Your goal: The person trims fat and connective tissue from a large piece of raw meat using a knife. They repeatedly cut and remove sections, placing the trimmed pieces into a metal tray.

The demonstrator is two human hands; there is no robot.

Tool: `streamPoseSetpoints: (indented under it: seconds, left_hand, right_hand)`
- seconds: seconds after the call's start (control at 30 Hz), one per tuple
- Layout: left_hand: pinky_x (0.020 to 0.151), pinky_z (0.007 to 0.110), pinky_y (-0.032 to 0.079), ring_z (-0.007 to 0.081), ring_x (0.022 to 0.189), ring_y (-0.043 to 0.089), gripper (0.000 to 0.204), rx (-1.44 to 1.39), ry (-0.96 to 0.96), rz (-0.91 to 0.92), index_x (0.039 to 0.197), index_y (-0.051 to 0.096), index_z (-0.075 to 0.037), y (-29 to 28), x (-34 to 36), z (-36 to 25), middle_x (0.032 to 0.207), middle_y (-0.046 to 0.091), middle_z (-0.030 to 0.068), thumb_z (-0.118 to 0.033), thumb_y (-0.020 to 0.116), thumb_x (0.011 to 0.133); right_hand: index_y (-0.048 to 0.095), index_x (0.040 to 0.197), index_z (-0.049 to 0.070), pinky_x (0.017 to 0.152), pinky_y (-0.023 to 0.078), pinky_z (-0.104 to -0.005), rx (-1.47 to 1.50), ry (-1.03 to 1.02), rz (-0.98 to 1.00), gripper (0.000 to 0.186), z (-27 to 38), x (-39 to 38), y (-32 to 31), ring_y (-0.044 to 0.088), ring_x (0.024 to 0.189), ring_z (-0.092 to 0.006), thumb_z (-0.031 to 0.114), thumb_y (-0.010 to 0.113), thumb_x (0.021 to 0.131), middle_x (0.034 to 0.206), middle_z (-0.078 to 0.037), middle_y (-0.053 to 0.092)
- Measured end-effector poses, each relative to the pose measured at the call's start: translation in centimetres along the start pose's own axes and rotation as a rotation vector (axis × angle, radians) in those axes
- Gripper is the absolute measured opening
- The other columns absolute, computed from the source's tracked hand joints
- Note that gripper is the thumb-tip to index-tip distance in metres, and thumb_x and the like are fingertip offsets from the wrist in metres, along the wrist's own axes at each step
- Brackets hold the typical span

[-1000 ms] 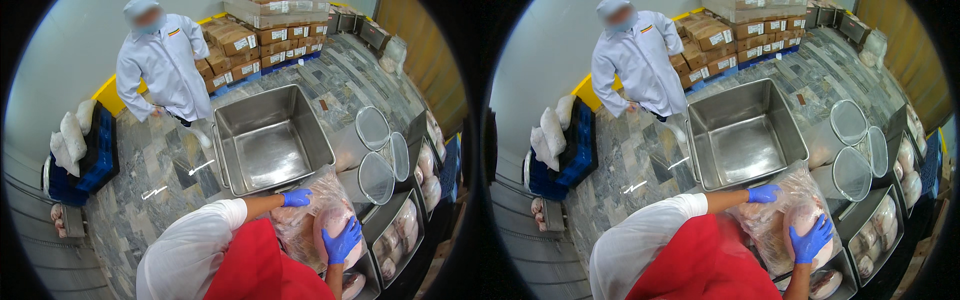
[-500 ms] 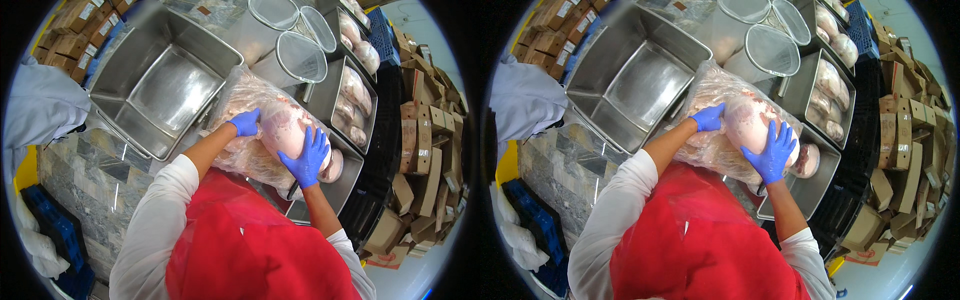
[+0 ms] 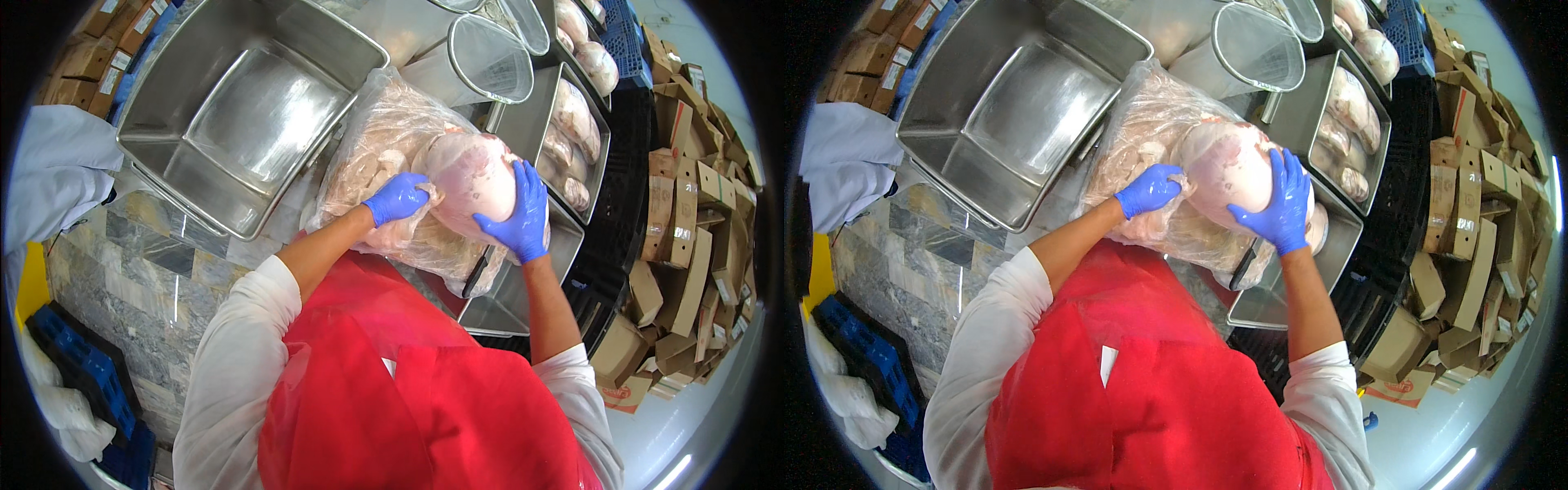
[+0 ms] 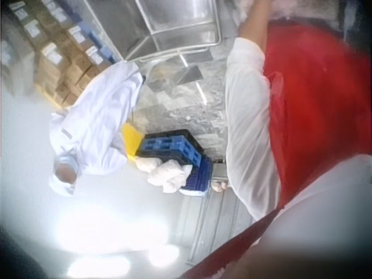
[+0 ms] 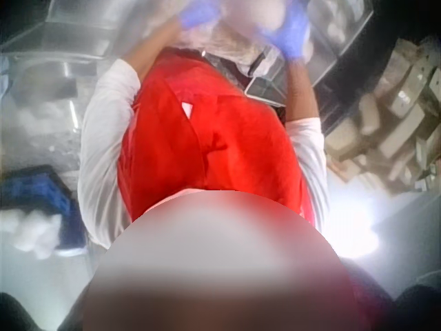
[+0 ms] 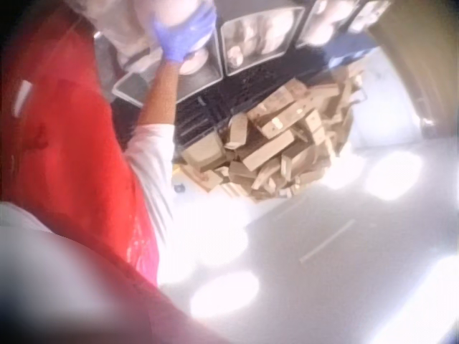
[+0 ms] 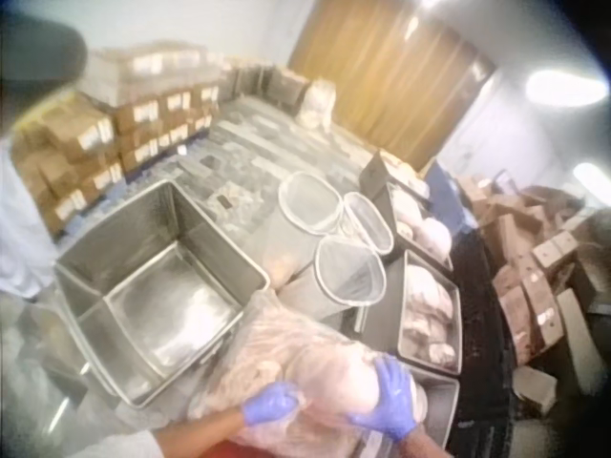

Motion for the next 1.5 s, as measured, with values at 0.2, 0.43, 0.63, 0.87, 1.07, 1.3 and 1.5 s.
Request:
streamPoseSetpoints:
  seconds: [0.2, 0.43, 0.63, 0.87, 1.07, 1.3, 1.5]
  left_hand:
    - [0.08, 0.033, 0.053, 0.0159, 0.084, 0.065, 0.023, -0.184, 0.07, -0.057, 0.106, 0.073, 0.001, 0.2, -0.3, -3.1, 0.092, 0.074, 0.0098, -0.01, 0.056, 0.095]
    - [0.069, 0.036, 0.051, 0.0142, 0.075, 0.061, 0.024, -0.127, -0.257, -0.204, 0.098, 0.07, 0.005, -3.3, -0.2, 1.9, 0.082, 0.07, 0.0111, -0.016, 0.065, 0.089]
    - [0.07, 0.029, 0.052, 0.0116, 0.08, 0.064, 0.018, -0.542, -0.224, -0.252, 0.098, 0.073, -0.001, -2.3, -1.8, 5.7, 0.086, 0.069, 0.0039, -0.014, 0.061, 0.096]
    - [0.071, 0.028, 0.051, 0.0106, 0.08, 0.063, 0.02, -0.734, -0.284, -0.251, 0.102, 0.072, -0.002, -1.5, -3.5, 4.4, 0.09, 0.069, 0.0024, -0.014, 0.058, 0.099]
    - [0.07, 0.028, 0.05, 0.0092, 0.079, 0.06, 0.02, -0.64, -0.223, -0.24, 0.102, 0.072, -0.002, -1.9, -4.4, 5.5, 0.089, 0.068, 0.001, -0.013, 0.056, 0.098]
    - [0.067, 0.03, 0.05, 0.0076, 0.08, 0.058, 0.018, -0.404, -0.207, -0.236, 0.102, 0.071, 0.004, -2.2, -4.0, 4.3, 0.086, 0.067, -0.0011, -0.008, 0.061, 0.093]
    - [0.072, 0.037, 0.053, 0.0163, 0.08, 0.065, 0.027, -0.008, -0.102, -0.261, 0.112, 0.07, 0.004, -2.4, -5.3, 2.3, 0.086, 0.072, 0.0116, -0.011, 0.065, 0.09]
  right_hand:
    - [0.049, 0.15, 0.002, 0.118, 0.038, -0.0486, 0.435, 0.045, 0.236, 0.106, -4.6, 5.5, 2.2, 0.052, 0.137, -0.0422, 0.057, 0.087, 0.069, 0.146, -0.025, 0.055]
    - [0.054, 0.149, 0.011, 0.119, 0.034, -0.0537, 0.217, -0.035, 0.271, 0.099, -0.6, 8.0, 7.0, 0.05, 0.138, -0.041, 0.062, 0.084, 0.07, 0.146, -0.023, 0.054]
    - [0.055, 0.148, 0.021, 0.118, 0.023, -0.068, -0.029, -0.049, 0.117, 0.096, 5.0, 6.2, 7.1, 0.038, 0.145, -0.0455, 0.063, 0.078, 0.066, 0.154, -0.019, 0.047]
    - [0.056, 0.145, 0.019, 0.117, 0.025, -0.0661, 0.028, -0.025, 0.085, 0.094, 4.2, 6.0, 7.0, 0.04, 0.144, -0.0437, 0.062, 0.079, 0.064, 0.154, -0.016, 0.048]
    - [0.053, 0.146, 0.015, 0.12, 0.023, -0.0625, 0.005, -0.012, 0.139, 0.096, 4.6, 6.0, 7.0, 0.037, 0.147, -0.0425, 0.059, 0.081, 0.065, 0.156, -0.017, 0.045]
    - [0.056, 0.144, 0.017, 0.118, 0.024, -0.0651, 0.003, -0.018, 0.073, 0.096, 4.2, 5.6, 7.2, 0.04, 0.144, -0.0416, 0.062, 0.079, 0.062, 0.154, -0.014, 0.048]
    - [0.057, 0.143, 0.016, 0.117, 0.025, -0.0645, 0.011, -0.031, 0.093, 0.095, 4.8, 5.0, 6.8, 0.039, 0.145, -0.041, 0.063, 0.079, 0.063, 0.154, -0.013, 0.049]
Point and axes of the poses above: each hand's wrist, its own x-axis towards the middle knuckle, its own y-axis out of the palm, z = x × y, the point moved 9 cm from there along x, towards the middle knuckle
